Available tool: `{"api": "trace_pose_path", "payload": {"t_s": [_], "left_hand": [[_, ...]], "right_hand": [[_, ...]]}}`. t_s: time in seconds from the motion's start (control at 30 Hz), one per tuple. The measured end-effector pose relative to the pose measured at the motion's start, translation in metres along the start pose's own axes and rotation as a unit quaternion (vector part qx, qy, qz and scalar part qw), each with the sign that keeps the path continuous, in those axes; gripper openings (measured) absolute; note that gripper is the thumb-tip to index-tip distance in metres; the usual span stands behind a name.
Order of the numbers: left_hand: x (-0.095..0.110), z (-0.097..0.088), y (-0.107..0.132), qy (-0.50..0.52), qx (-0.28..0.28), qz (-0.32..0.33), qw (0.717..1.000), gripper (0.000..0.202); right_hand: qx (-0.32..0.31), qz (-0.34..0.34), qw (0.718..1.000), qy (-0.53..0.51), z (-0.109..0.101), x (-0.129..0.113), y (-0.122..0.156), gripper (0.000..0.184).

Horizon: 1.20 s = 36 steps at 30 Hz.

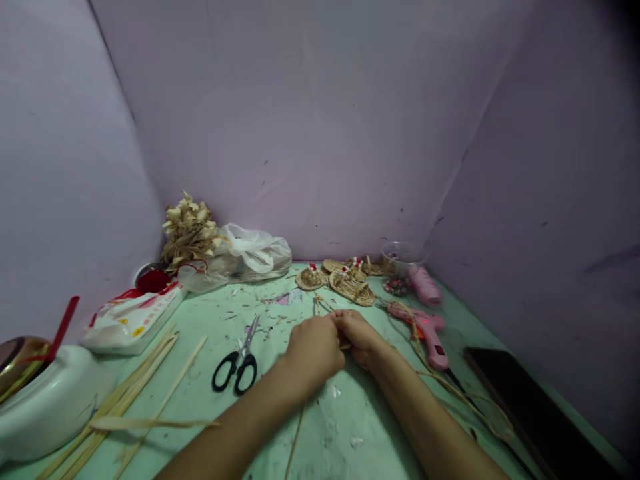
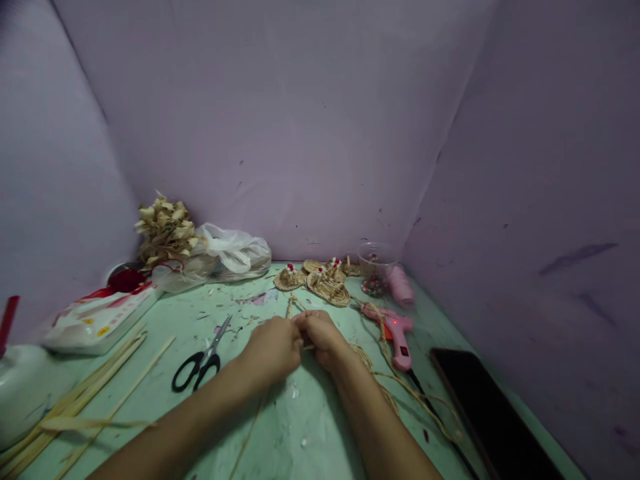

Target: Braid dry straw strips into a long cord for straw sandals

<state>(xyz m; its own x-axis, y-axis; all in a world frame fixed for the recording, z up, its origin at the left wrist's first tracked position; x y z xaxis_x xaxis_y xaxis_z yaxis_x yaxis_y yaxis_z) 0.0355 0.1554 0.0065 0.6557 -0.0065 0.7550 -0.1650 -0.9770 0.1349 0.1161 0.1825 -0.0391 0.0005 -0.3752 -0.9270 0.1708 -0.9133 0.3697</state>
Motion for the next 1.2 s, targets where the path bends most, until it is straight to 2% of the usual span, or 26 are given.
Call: {"api": "trace_pose_path", "payload": {"t_s": [0.07, 0.13, 0.2, 0.27, 0.37, 0.43, 0.5, 0.67, 0.77, 0.9, 1.03, 1.2], "left_hand": [[-0.003, -0.026, -0.009, 0.003, 0.075, -0.016, 0.997, 0.013], [-0.015, -0.041, -0.017, 0.106, 0.11, -0.077, 0.985, 0.013], [-0.026, -0.035, -0.023, 0.217, 0.065, -0.147, 0.963, 0.011], [-0.032, -0.017, -0.025, 0.311, -0.018, -0.191, 0.931, 0.011], [-0.035, 0.004, -0.024, 0.401, -0.099, -0.213, 0.886, 0.012], [-0.036, 0.01, -0.023, 0.414, -0.118, -0.219, 0.876, 0.014], [-0.037, 0.01, -0.023, 0.395, -0.114, -0.213, 0.887, 0.013], [-0.037, 0.003, -0.024, 0.292, -0.051, -0.176, 0.939, 0.012], [-0.036, 0.0, -0.025, 0.262, -0.012, -0.147, 0.954, 0.011], [-0.035, -0.001, -0.025, 0.248, 0.014, -0.131, 0.96, 0.012], [-0.033, -0.003, -0.022, 0.229, 0.018, -0.141, 0.963, 0.014], [-0.042, -0.001, -0.024, 0.272, -0.037, -0.167, 0.947, 0.018]], "right_hand": [[-0.016, 0.005, 1.0, 0.004, 0.001, -0.001, 0.0, 0.003], [-0.028, 0.011, 0.999, 0.014, 0.002, -0.002, 0.001, 0.004], [-0.03, 0.012, 0.999, 0.019, 0.002, -0.003, 0.001, 0.004], [-0.03, 0.01, 0.999, 0.013, 0.002, -0.003, 0.001, 0.004], [-0.037, 0.01, 0.999, 0.01, 0.001, -0.002, 0.0, 0.004], [-0.045, 0.01, 0.999, 0.024, 0.001, -0.001, 0.0, 0.003], [-0.041, -0.005, 0.998, 0.05, -0.001, -0.003, -0.001, 0.003], [-0.014, -0.054, 0.99, 0.127, -0.003, -0.007, -0.002, 0.004], [0.028, -0.087, 0.978, 0.188, -0.008, -0.01, -0.005, 0.005], [0.104, -0.116, 0.947, 0.282, -0.019, -0.015, -0.005, 0.01], [0.095, -0.095, 0.942, 0.306, -0.017, -0.016, -0.003, 0.008], [0.097, -0.14, 0.912, 0.374, -0.003, -0.028, 0.009, 0.006]]}}
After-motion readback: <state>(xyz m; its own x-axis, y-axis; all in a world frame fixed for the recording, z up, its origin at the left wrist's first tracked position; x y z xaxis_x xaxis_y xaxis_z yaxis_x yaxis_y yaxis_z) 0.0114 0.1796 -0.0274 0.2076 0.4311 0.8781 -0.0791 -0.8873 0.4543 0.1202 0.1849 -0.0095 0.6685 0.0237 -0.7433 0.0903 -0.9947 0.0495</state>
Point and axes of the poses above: each hand's wrist, its own y-axis away from the middle knuckle, its own z-axis out of the palm, x = y × z, the point moved 6 cm from there along -y, towards the middle knuckle, and after that the axes turned 6 degrees about y, right-handed, at the moved point
